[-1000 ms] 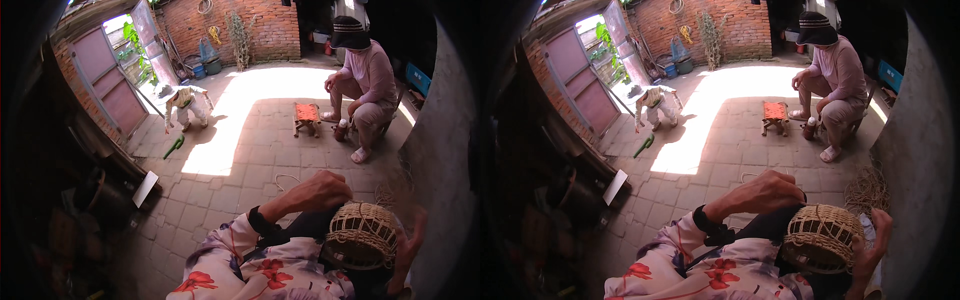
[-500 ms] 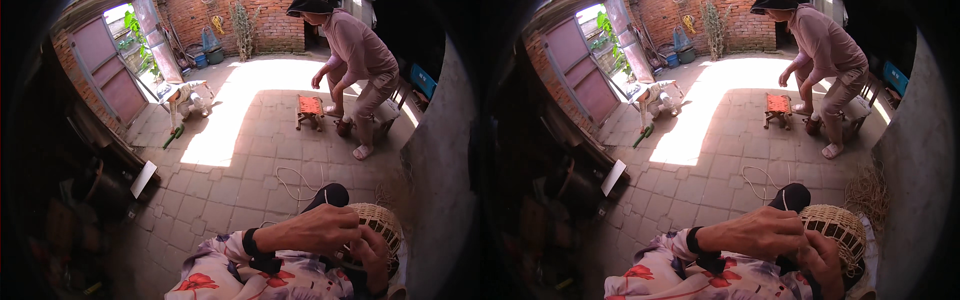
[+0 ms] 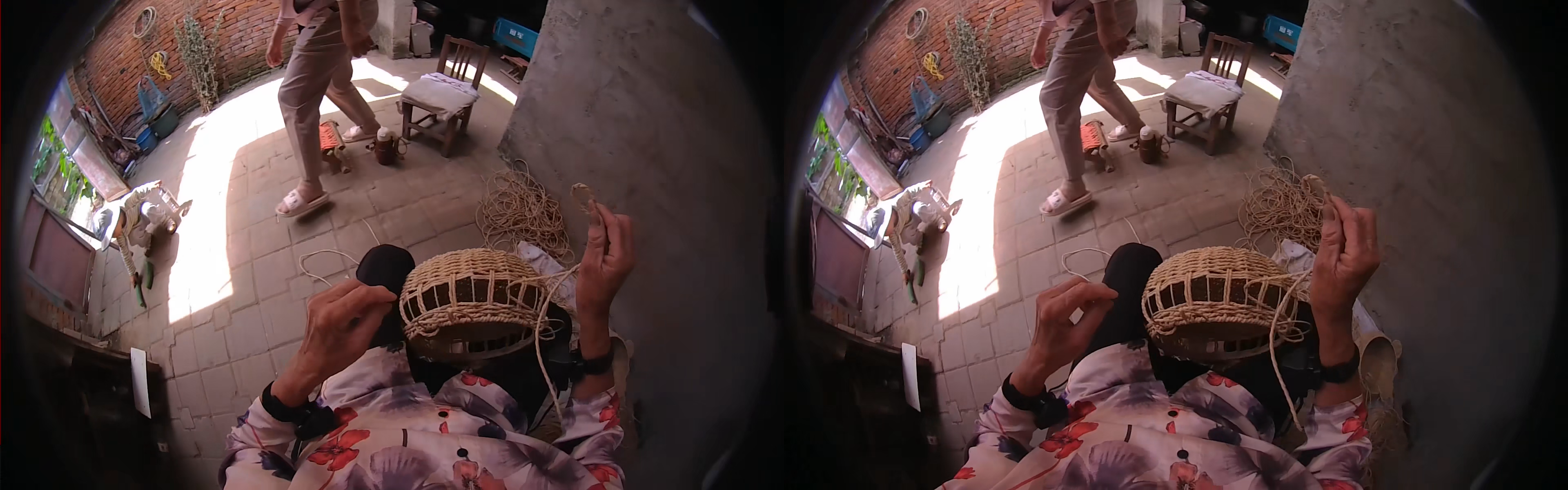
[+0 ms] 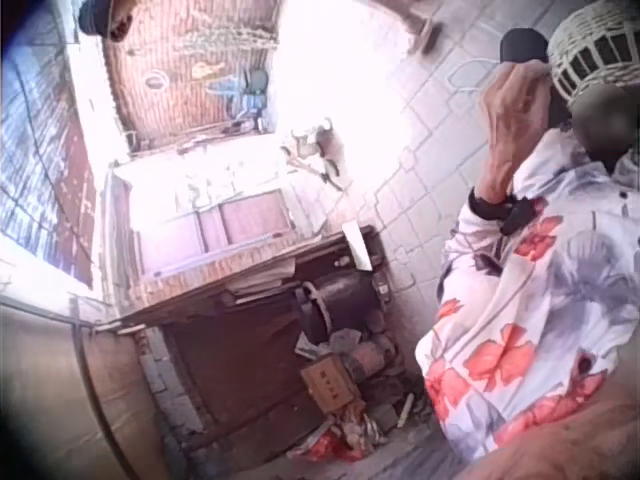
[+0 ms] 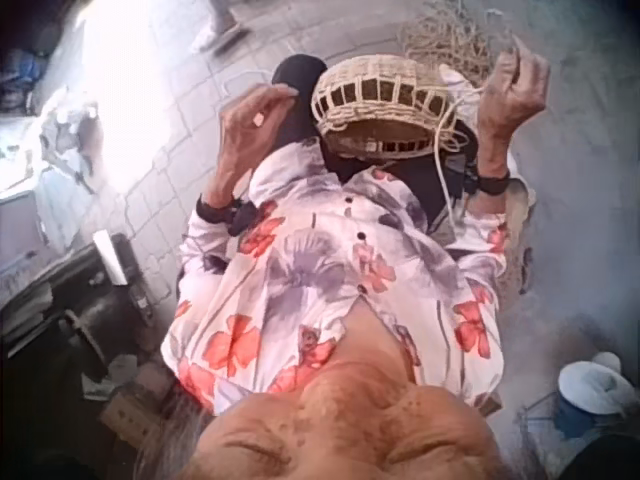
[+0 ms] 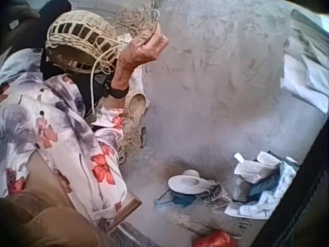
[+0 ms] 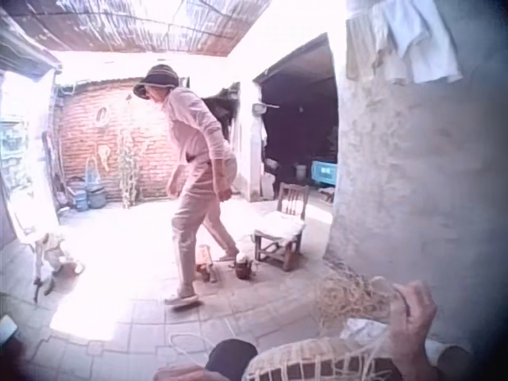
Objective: The recorder is weaving a small basket using natural straw or fiber materials.
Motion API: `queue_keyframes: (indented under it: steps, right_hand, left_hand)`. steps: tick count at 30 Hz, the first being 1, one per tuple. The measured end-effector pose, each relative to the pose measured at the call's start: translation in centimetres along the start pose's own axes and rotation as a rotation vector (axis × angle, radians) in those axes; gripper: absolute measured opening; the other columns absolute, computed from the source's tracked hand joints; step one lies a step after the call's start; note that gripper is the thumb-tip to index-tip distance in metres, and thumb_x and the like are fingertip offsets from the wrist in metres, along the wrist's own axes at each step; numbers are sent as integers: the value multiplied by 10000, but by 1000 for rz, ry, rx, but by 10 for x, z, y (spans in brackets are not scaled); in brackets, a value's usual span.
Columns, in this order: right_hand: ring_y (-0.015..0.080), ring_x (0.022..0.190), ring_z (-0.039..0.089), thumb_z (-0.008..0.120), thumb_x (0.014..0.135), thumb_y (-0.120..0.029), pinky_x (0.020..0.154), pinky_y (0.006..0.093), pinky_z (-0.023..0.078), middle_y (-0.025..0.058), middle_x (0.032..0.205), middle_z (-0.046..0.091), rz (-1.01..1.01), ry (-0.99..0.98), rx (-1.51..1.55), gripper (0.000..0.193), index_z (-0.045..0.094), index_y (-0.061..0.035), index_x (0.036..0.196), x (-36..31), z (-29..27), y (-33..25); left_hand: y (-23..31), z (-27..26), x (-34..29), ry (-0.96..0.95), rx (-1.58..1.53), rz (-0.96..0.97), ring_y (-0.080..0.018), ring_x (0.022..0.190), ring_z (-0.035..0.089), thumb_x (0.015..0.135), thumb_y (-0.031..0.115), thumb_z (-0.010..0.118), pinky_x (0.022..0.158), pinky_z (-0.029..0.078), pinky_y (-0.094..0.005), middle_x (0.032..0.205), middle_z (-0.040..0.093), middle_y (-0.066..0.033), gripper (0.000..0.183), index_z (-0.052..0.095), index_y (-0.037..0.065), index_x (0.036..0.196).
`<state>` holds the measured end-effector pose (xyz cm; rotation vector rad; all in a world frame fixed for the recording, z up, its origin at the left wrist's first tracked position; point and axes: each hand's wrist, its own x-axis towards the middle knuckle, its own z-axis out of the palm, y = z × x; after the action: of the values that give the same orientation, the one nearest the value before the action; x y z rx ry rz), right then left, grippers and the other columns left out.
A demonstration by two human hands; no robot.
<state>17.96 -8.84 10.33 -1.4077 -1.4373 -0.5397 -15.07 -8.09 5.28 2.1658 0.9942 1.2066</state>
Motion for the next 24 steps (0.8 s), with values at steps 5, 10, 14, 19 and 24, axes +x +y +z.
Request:
queue_keyframes:
  steps: [5, 10, 14, 19, 24]
  right_hand:
    - [125, 705, 520, 624, 916, -30, 601, 270, 422, 55, 798, 542, 206, -259, 188, 116, 662, 36, 1005, -38, -19, 12]
    - [82, 698, 562, 636, 892, -15, 615, 237, 447, 31, 788, 598, 495, -537, 487, 63, 659, 36, 921, -63, -19, -2]
    - [63, 677, 566, 632, 863, -8, 618, 229, 464, 32, 746, 612, 605, -569, 476, 42, 627, 31, 849, -65, -16, -10]
    - [106, 650, 588, 643, 816, -9, 603, 268, 479, 71, 720, 625, 523, -583, 441, 46, 619, 30, 814, -69, -5, -8]
    - [85, 622, 572, 634, 821, -21, 574, 261, 455, 57, 687, 626, 324, -700, 339, 45, 630, 16, 846, -77, 19, -9]
  left_hand:
    - [-23, 44, 17, -143, -230, -109, -127, 721, 632, 848, 13, 650, 663, 495, -261, 824, 684, -81, 122, 683, -8, 963]
    - [-26, 69, 39, -294, -393, -193, -91, 726, 593, 881, 36, 616, 674, 489, -251, 804, 672, -60, 134, 673, -21, 988]
    - [-21, 83, 50, -378, -376, -154, -105, 703, 619, 876, 40, 620, 654, 495, -265, 787, 685, -84, 162, 672, -1, 1024]
    - [-23, 96, 55, -444, -342, -76, -149, 676, 651, 854, 0, 596, 650, 508, -290, 799, 696, -97, 287, 644, 28, 1136]
    - [-10, 99, 62, -555, 56, 208, -344, 672, 656, 778, -29, 564, 604, 516, -396, 780, 671, -177, 592, 496, 99, 1351]
